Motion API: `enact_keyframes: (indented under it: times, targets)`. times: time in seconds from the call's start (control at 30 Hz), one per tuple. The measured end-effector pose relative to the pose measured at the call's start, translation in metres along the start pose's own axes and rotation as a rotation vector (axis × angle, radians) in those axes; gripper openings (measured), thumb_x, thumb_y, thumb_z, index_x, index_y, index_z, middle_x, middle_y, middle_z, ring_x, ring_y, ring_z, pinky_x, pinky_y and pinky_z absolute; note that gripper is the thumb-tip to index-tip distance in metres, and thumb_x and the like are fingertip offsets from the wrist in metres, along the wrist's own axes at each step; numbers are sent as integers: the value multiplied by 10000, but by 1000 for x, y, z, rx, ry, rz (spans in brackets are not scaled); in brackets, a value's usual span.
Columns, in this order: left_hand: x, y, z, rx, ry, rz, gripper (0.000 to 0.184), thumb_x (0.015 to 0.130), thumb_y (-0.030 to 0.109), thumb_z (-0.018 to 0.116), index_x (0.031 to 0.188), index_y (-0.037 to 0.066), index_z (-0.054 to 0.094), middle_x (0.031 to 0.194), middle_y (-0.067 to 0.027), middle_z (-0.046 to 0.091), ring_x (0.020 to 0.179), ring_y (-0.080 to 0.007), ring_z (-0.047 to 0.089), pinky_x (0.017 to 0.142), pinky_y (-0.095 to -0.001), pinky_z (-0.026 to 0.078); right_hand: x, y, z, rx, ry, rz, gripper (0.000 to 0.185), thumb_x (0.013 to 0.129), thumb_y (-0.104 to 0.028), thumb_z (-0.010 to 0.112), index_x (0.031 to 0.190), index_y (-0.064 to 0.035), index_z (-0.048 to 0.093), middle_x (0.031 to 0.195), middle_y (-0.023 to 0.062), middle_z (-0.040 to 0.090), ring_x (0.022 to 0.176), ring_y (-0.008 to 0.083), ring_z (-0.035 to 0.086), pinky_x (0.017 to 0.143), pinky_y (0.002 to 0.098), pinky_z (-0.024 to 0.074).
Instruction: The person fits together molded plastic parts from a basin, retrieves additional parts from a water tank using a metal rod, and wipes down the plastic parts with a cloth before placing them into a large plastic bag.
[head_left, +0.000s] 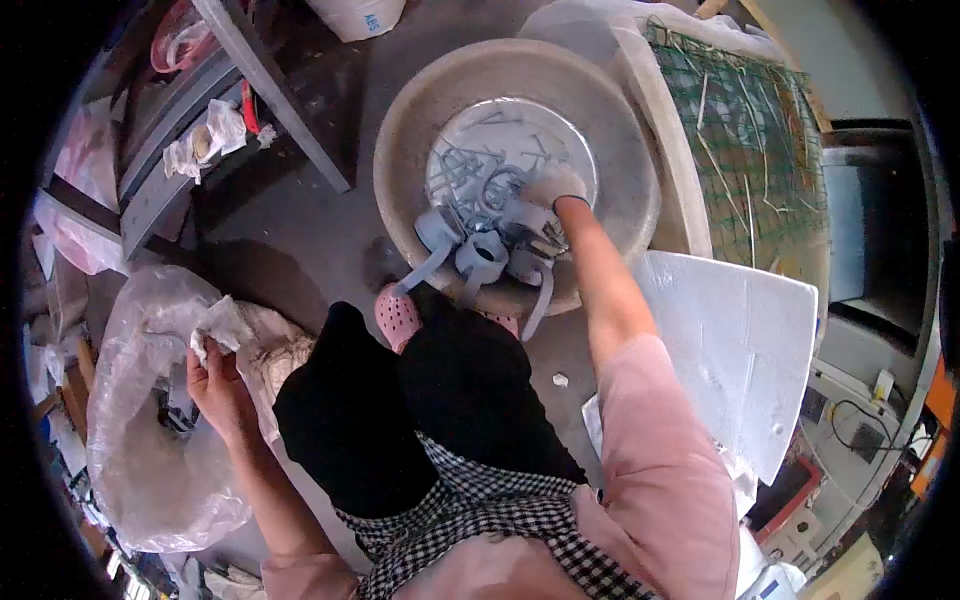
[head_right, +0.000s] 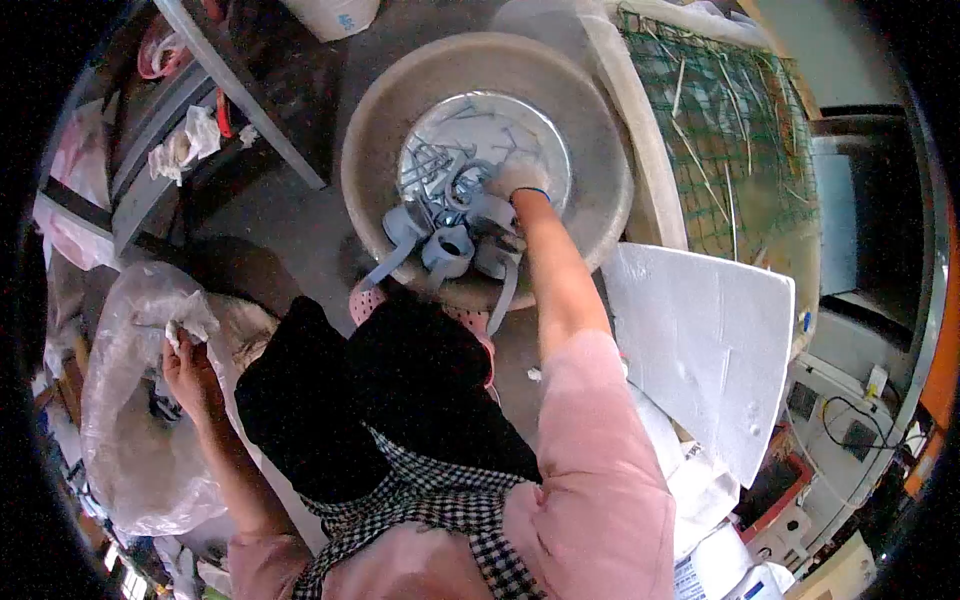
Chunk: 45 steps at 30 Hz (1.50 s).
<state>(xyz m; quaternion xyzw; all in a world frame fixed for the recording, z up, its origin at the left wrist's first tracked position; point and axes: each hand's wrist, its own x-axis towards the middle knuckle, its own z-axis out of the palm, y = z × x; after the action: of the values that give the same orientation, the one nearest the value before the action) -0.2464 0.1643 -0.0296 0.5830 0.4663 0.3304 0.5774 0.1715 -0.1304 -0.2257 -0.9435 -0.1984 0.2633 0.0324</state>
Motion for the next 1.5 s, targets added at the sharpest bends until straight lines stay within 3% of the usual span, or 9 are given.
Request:
enact_keyframes:
  times: [0.27,0.53,0.67,0.83,0.93,1.03,1.23,1.37,1.5]
  targets:
    - [0,16,36,161,-83,-20,256,956,140,529,1165,-3,569,1054,-41,607,941,-114,573,838,-255,455,68,26,64,72,-268,-115,498,710,-432,661,986,-18,672,1045,220,641,1012,344,605,856,400,485]
    - [4,18,60,142,-98,94,265,963,154,518,1168,-5,570,1035,-32,614,926,-107,572,811,-242,452,-54,22,-33,206,485,-251,670,634,-298,775,1159,5,490,995,232,638,947,367,621,823,435,485]
    - [-6,40,91,166,-16,129,236,943,125,534,1143,14,593,979,-19,618,894,-86,558,780,-228,444,-123,-22,-94,605,446,-175,761,630,-338,805,1211,13,460,998,204,631,943,348,624,843,402,480]
    - [-27,76,119,484,15,784,443,830,-134,444,1209,51,580,1167,-129,623,1105,-229,585,964,-315,426,-177,-102,-138,883,234,-476,791,624,-362,821,1214,21,459,1025,162,628,929,261,610,827,367,477]
    - [-25,96,121,615,-67,1370,439,767,-57,520,1198,10,575,1203,-165,590,1148,-323,553,1010,-424,413,-227,-161,-170,643,89,-557,690,640,-310,817,1150,20,487,1016,181,627,948,274,613,834,366,477]
    - [-29,104,110,916,-197,1427,462,755,31,504,1213,-29,526,1244,-193,539,1209,-321,495,1058,-444,356,-253,-202,-163,599,31,-696,654,649,-306,808,1119,21,491,1010,188,627,942,286,617,832,373,477]
    - [-18,92,17,1147,129,1181,438,736,20,516,1167,-53,540,1231,-216,542,1194,-341,497,1061,-443,344,-293,-242,-155,546,-6,-690,616,642,-291,809,1067,22,492,950,173,624,883,233,624,767,332,496]
    - [-39,97,-50,481,504,536,396,816,-78,475,1150,68,628,1039,-143,671,936,-268,649,841,-309,476,-285,-249,-146,879,-155,-668,634,660,-281,810,1102,50,500,996,151,637,888,212,630,786,315,497]
    - [-36,67,-85,194,611,487,350,861,-56,475,1145,67,639,1010,-122,684,930,-156,633,836,-286,464,-284,-265,-131,1333,-515,-619,449,752,-129,745,1087,63,516,973,118,635,859,175,633,738,297,519]
